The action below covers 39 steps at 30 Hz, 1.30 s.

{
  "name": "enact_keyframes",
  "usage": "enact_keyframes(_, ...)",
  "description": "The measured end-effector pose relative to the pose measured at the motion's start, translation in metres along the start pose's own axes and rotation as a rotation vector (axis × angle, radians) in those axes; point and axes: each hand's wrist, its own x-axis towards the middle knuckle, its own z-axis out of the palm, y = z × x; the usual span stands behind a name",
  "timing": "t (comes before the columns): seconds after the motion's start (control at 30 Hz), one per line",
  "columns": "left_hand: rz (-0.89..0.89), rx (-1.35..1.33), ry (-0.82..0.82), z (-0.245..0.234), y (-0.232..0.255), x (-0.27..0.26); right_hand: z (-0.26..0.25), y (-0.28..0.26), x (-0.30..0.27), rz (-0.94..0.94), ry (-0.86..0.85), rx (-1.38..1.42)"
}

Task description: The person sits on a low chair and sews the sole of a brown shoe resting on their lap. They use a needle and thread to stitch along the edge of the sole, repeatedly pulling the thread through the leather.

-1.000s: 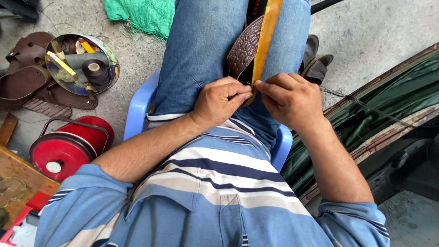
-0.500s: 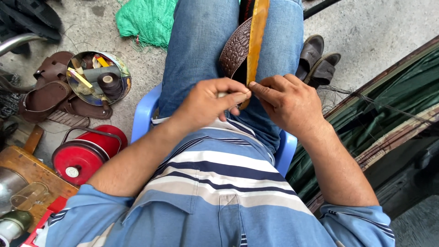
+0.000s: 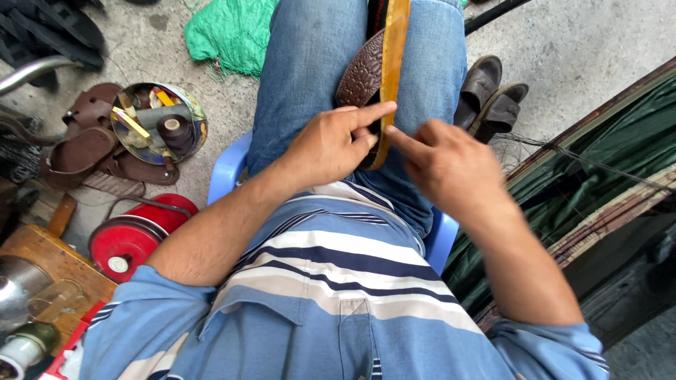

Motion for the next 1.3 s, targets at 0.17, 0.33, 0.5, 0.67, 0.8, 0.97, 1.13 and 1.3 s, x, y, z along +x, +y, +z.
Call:
enact_keyframes(0.17,0.087,-0.104,-0.034,-0.007,-0.009,0.002,-0.012,0.014,-0.02,0.18,-0.118,-0.084)
enact_keyframes(0.33,0.154,-0.008,0.072,0.009,-0.027,-0.012,0.02,0.005,-0.023,0.275,-0.016,0.206)
enact_keyframes(0.5,0.2,0.219,0.183,0.02,-0.024,-0.014,0.054,-0.009,-0.014,0.349,0.239,0.625)
enact_keyframes(0.67,0.189,0.266,0.134,0.021,-0.021,-0.013,0.065,-0.012,-0.017,0.31,0.524,1.223)
enact_keyframes(0.8,0.153,0.26,0.111,0.022,-0.017,-0.016,0.061,-0.011,-0.03,0.392,0.568,1.312)
enact_keyframes(0.97,0.074,-0.174,0.155,0.012,-0.039,-0.017,0.019,0.059,-0.079,0.313,0.992,1.283)
enact_keyframes(1.13,-0.425,-0.161,0.877,-0.091,-0.084,-0.044,-0.005,0.067,-0.087,0.476,0.827,0.841)
enact_keyframes(1.3,-0.184,0.142,1.015,-0.047,-0.051,-0.054,0.011,0.033,-0.044,0.372,0.528,0.944)
